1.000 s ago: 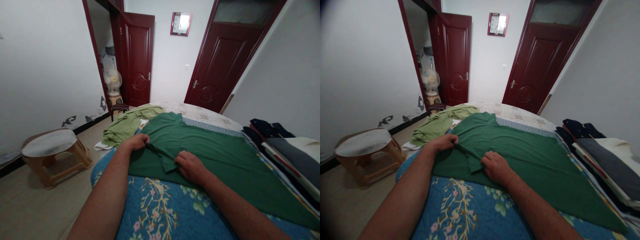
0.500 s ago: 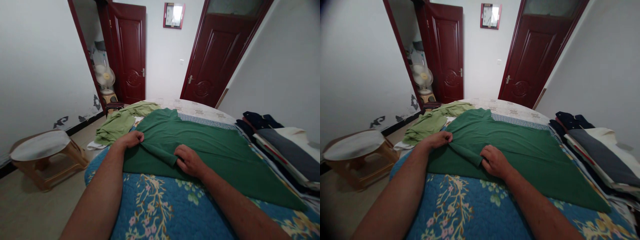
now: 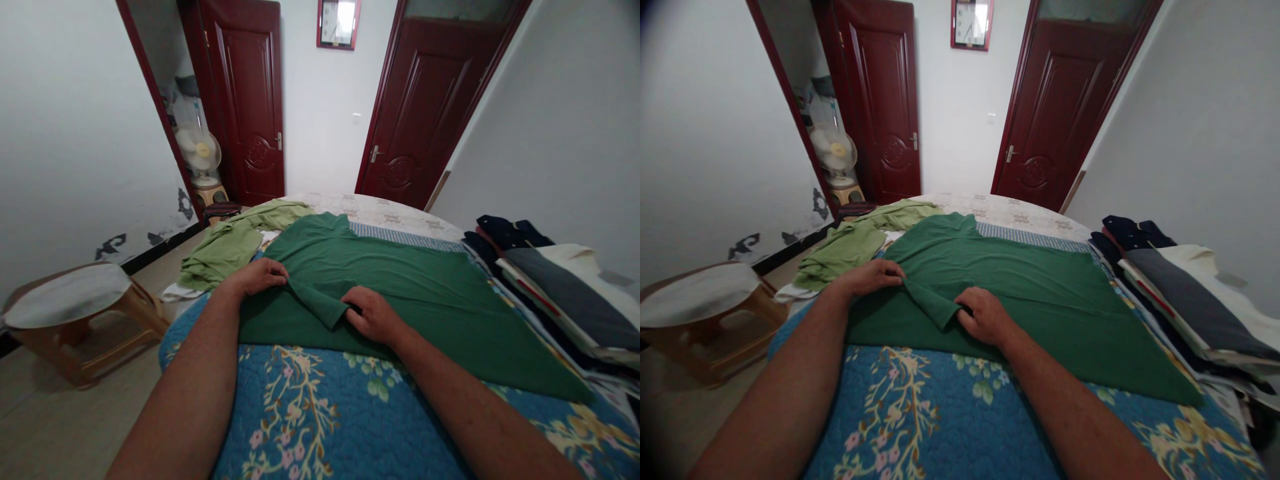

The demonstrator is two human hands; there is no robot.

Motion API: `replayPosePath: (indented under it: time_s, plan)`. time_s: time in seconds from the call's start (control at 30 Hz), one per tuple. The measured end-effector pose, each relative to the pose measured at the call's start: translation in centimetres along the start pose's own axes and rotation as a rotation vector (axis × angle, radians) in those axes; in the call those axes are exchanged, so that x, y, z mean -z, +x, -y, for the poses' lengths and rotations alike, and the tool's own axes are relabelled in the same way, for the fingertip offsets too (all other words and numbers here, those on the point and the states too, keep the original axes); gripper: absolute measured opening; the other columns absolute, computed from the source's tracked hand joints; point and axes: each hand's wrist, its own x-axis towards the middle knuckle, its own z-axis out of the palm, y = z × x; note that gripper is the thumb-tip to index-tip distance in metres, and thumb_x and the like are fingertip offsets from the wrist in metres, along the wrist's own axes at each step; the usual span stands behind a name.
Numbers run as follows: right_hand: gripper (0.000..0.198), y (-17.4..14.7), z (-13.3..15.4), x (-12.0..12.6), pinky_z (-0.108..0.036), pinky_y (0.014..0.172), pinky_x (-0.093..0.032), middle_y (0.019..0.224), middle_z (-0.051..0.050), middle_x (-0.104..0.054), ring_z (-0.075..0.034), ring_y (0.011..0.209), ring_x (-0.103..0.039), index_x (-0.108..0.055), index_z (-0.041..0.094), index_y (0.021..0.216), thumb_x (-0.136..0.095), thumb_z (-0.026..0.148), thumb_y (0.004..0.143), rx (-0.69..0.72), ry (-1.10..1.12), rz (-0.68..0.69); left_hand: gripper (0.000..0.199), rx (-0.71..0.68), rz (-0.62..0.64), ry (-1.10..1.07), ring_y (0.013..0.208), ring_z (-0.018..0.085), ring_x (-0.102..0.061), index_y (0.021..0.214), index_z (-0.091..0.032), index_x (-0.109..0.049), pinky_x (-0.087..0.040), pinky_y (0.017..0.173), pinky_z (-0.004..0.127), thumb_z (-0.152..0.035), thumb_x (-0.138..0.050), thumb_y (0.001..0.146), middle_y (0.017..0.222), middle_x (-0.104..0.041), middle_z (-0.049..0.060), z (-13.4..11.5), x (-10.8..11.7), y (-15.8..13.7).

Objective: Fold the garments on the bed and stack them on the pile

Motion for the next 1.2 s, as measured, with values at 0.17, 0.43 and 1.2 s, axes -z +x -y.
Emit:
replayPosePath:
  time_s: [0.17, 0.43, 1.2]
  plan:
    - [0.015, -0.3, 0.1, 1.0, -0.035, 0.084, -0.047, 0.088, -0.006, -0.070, -0.021, 0.085, -0.063, -0.068, 0.023, 0.089, -0.056, 0.028, 0.098, 0.146, 0.056, 0.046, 0.033, -0.101, 0.026, -0.045, 0.102, 0.024, -0.070, 0.101, -0.022, -0.083, -0.053, 0.096, 0.031, -0.040, -0.065, 0.080, 0.102, -0.081, 0.003, -0.2, 0.2, 0.0]
    - [0.026, 0.4, -2.3, 0.8, -0.032, 0.086, -0.050, 0.099, -0.009, -0.078, -0.023, 0.092, -0.072, -0.072, 0.019, 0.114, -0.051, 0.030, 0.103, -0.551, -0.144, -0.225, 0.023, -0.155, 0.017, -0.009, 0.108, 0.023, -0.072, 0.072, -0.022, -0.078, -0.052, 0.105, 0.033, -0.028, -0.056, 0.077, 0.106, -0.082, 0.004, 0.1, 0.3, 0.4]
    - [0.032, 0.3, 1.5, 1.6, -0.043, 0.100, -0.052, 0.115, -0.013, -0.068, -0.028, 0.109, -0.062, -0.069, 0.021, 0.118, -0.060, 0.014, 0.089, 0.004, -0.096, -0.102, 0.046, -0.028, 0.092, 0.181, 0.100, 0.021, -0.068, 0.110, -0.024, -0.083, -0.049, 0.091, 0.026, -0.013, -0.063, 0.069, 0.108, -0.079, 0.002, -0.8, -0.1, -0.2]
